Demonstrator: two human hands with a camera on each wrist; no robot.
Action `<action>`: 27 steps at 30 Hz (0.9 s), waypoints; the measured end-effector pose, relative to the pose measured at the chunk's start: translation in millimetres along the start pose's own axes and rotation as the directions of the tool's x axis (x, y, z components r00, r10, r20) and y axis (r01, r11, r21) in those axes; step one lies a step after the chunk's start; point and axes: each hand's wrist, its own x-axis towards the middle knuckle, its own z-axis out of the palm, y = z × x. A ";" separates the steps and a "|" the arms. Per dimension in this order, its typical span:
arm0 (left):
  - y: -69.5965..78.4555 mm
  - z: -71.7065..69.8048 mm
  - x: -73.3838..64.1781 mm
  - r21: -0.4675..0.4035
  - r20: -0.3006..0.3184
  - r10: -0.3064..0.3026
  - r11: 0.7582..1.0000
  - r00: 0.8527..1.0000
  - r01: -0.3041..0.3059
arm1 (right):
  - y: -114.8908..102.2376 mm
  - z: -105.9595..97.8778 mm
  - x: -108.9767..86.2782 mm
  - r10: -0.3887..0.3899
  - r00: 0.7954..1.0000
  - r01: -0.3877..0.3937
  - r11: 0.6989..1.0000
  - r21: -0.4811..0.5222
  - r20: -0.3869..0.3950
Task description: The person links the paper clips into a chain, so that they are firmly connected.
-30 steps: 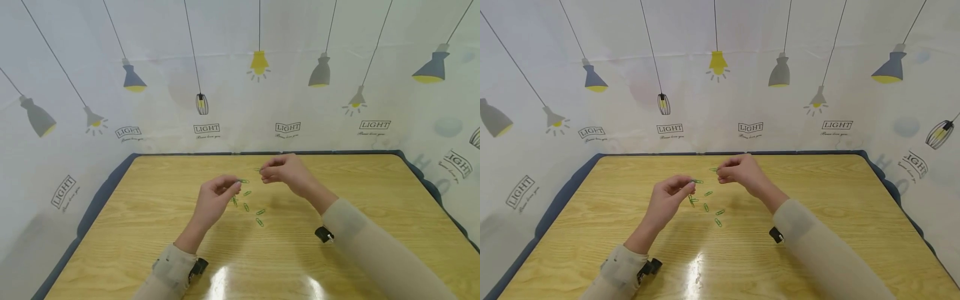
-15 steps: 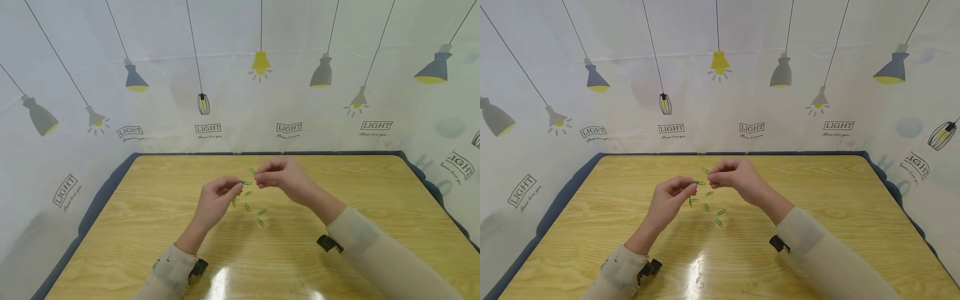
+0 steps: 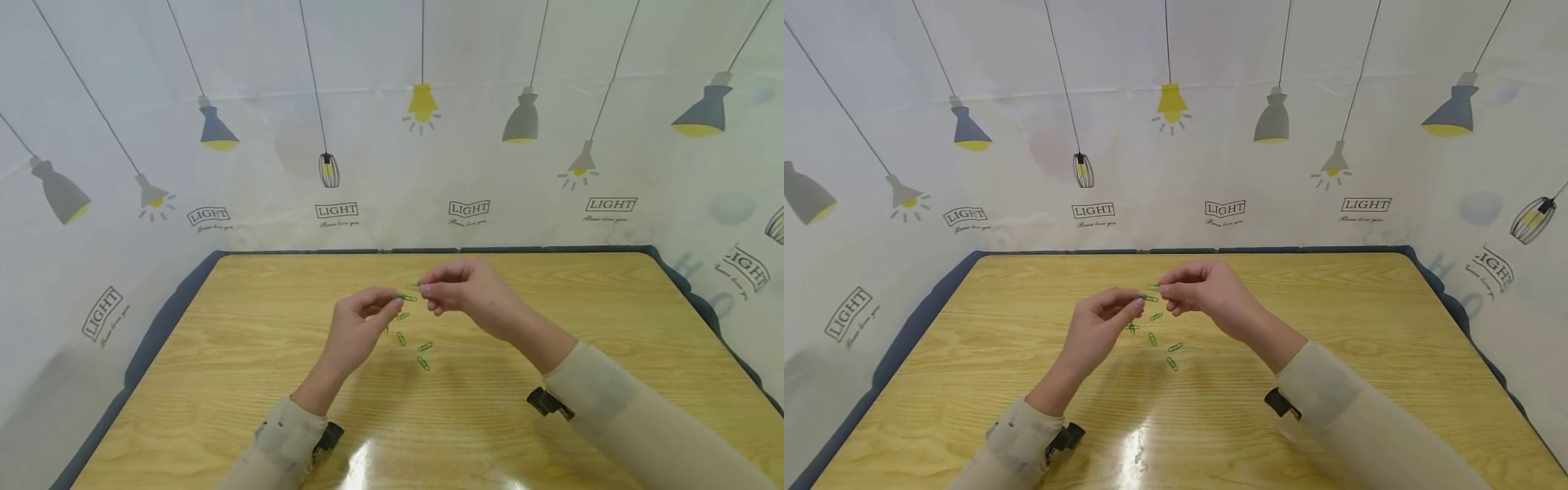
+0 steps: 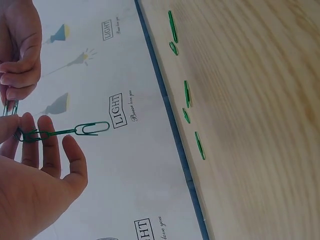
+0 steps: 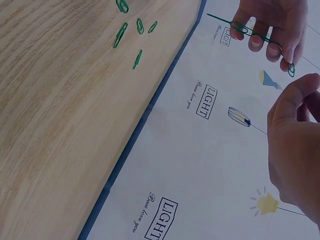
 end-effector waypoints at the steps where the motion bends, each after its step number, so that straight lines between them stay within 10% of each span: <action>1: 0.7 0.4 0.0 0.002 0.000 0.010 1.000 1.000 -0.010 | -0.4 0.4 -0.5 0.005 1.000 -0.005 1.000 -0.004 -0.002; 27: 6.9 2.9 -3.5 0.022 0.019 0.037 0.999 0.999 -0.037 | 2.6 1.5 -8.6 0.066 0.998 -0.066 0.997 -0.031 0.001</action>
